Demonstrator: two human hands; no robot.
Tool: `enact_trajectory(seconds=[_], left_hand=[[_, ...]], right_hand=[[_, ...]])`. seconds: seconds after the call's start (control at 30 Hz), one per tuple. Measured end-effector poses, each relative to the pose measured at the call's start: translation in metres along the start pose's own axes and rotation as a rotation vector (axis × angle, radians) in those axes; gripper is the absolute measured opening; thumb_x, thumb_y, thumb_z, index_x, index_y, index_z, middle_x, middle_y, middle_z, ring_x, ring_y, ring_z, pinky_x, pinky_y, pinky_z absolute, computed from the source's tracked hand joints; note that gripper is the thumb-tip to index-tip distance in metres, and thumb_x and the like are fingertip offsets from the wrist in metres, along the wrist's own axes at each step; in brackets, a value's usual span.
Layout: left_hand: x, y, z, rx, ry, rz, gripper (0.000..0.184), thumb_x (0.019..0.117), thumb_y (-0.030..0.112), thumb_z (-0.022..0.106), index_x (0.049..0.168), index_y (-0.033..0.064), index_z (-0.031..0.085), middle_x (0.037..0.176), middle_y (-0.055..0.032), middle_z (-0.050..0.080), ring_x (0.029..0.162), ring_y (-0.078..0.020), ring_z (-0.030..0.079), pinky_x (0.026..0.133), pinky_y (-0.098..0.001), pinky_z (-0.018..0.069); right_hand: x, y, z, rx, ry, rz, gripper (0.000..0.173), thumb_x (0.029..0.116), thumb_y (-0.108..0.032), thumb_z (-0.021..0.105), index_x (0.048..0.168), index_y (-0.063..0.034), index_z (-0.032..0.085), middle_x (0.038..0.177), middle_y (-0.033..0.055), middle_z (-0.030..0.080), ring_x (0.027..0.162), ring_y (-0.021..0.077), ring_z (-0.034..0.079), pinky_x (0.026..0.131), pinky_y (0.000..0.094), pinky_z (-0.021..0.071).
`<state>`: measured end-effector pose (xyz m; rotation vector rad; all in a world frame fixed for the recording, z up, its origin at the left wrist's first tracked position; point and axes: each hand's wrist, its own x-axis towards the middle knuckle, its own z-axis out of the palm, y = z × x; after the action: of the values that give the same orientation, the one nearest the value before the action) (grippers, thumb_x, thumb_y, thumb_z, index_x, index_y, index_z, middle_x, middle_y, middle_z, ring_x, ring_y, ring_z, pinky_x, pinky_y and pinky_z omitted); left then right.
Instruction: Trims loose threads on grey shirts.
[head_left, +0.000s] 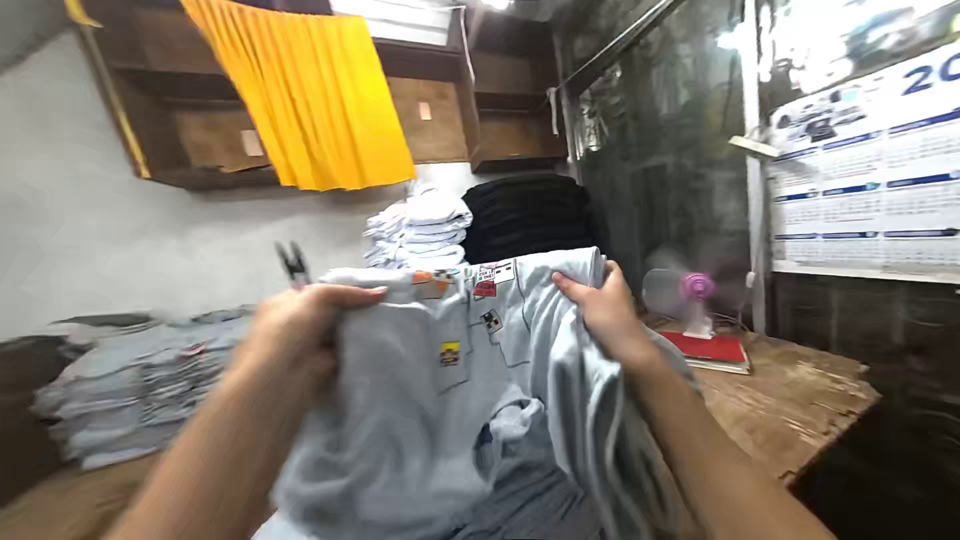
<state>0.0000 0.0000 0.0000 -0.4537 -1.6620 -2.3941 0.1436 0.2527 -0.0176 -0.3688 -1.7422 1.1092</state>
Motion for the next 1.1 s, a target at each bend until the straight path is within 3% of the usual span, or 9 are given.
enact_trajectory(seconds=[0.1,0.23,0.4,0.57,0.7,0.77,0.87,1.0,1.1], left_hand=[[-0.070,-0.027,0.039,-0.161,-0.263,-0.114,0.025,0.0887,0.020,0.079,0.105,0.0072,0.066,0.076,-0.0051,0.068,0.061,-0.0126,0.063,0.054,-0.0304,0.0545],[-0.071,-0.068,0.023,0.034,-0.800,-0.241,0.037,0.1035,0.044,0.057,0.106,0.0097,0.072,0.079,0.0016,0.068,0.046,0.0013,0.039,0.043,-0.0146,0.0339],[-0.015,-0.082,-0.049,0.580,-0.544,0.147,0.015,0.0924,0.024,0.077,0.088,0.0110,0.071,0.069,0.0027,0.062,0.054,-0.0061,0.050,0.052,-0.0249,0.0430],[-0.005,-0.076,-0.075,0.493,-0.418,0.651,0.032,0.0761,0.044,0.086,0.074,0.0232,0.062,0.061,0.0120,0.054,0.053,-0.0003,0.049,0.049,-0.0193,0.0416],[-0.043,-0.099,-0.099,0.855,-0.088,0.858,0.035,0.0831,0.050,0.076,0.082,0.0167,0.066,0.069,0.0061,0.057,0.057,-0.0056,0.052,0.051,-0.0271,0.0446],[-0.089,-0.133,-0.110,1.024,-0.201,0.724,0.028,0.0830,0.030,0.077,0.099,0.0074,0.073,0.078,-0.0058,0.066,0.065,-0.0183,0.062,0.058,-0.0398,0.0544],[-0.141,-0.195,-0.116,1.123,-0.257,0.681,0.028,0.0913,0.022,0.068,0.113,0.0058,0.075,0.083,-0.0120,0.067,0.075,-0.0292,0.066,0.069,-0.0497,0.0534],[-0.144,-0.243,-0.106,1.032,0.082,1.012,0.028,0.0964,0.027,0.055,0.104,0.0110,0.077,0.071,-0.0026,0.058,0.069,-0.0181,0.056,0.071,-0.0362,0.0456],[-0.138,-0.248,-0.087,1.001,0.106,1.039,0.026,0.0933,0.023,0.058,0.101,0.0091,0.078,0.070,-0.0027,0.060,0.068,-0.0184,0.056,0.070,-0.0375,0.0449]], right_hand=[[-0.081,0.019,0.050,0.011,0.076,-0.247,0.080,0.0901,-0.046,0.077,0.150,-0.0103,0.037,0.121,0.0143,0.067,0.107,0.0253,0.069,0.088,0.0500,0.0595],[-0.129,0.085,0.075,-0.062,0.301,-0.377,0.112,0.0692,-0.045,0.091,0.149,0.0091,0.033,0.130,0.0269,0.061,0.117,0.0324,0.066,0.100,0.0506,0.0553],[-0.102,0.078,0.050,0.289,0.214,-0.432,0.084,0.0593,-0.023,0.093,0.127,0.0069,0.054,0.106,0.0043,0.072,0.097,0.0027,0.070,0.088,0.0229,0.0607],[-0.055,0.052,0.063,0.732,-0.163,-0.438,0.053,0.0662,-0.014,0.089,0.112,-0.0066,0.063,0.090,-0.0121,0.074,0.084,-0.0039,0.070,0.079,0.0192,0.0604],[0.005,0.107,0.048,0.236,-0.456,-0.337,0.088,0.0803,-0.015,0.084,0.155,-0.0061,0.038,0.134,0.0110,0.066,0.109,0.0196,0.070,0.089,0.0373,0.0607],[-0.016,0.111,0.016,0.003,-0.301,-0.187,0.068,0.0961,-0.013,0.072,0.154,-0.0022,0.038,0.145,0.0232,0.055,0.122,0.0336,0.062,0.097,0.0503,0.0545],[-0.083,0.146,0.002,-0.135,-0.226,-0.455,0.062,0.1000,-0.041,0.060,0.150,-0.0091,0.044,0.151,0.0109,0.050,0.137,0.0206,0.052,0.110,0.0419,0.0483],[-0.140,0.231,0.037,-0.637,-0.410,-0.705,0.063,0.1039,-0.067,0.025,0.145,-0.0326,0.058,0.156,0.0016,0.053,0.147,0.0310,0.044,0.115,0.0702,0.0294],[-0.118,0.234,0.043,-0.700,-0.432,-0.623,0.057,0.1032,-0.064,0.034,0.139,-0.0310,0.063,0.156,0.0050,0.052,0.150,0.0373,0.038,0.113,0.0797,0.0200]])
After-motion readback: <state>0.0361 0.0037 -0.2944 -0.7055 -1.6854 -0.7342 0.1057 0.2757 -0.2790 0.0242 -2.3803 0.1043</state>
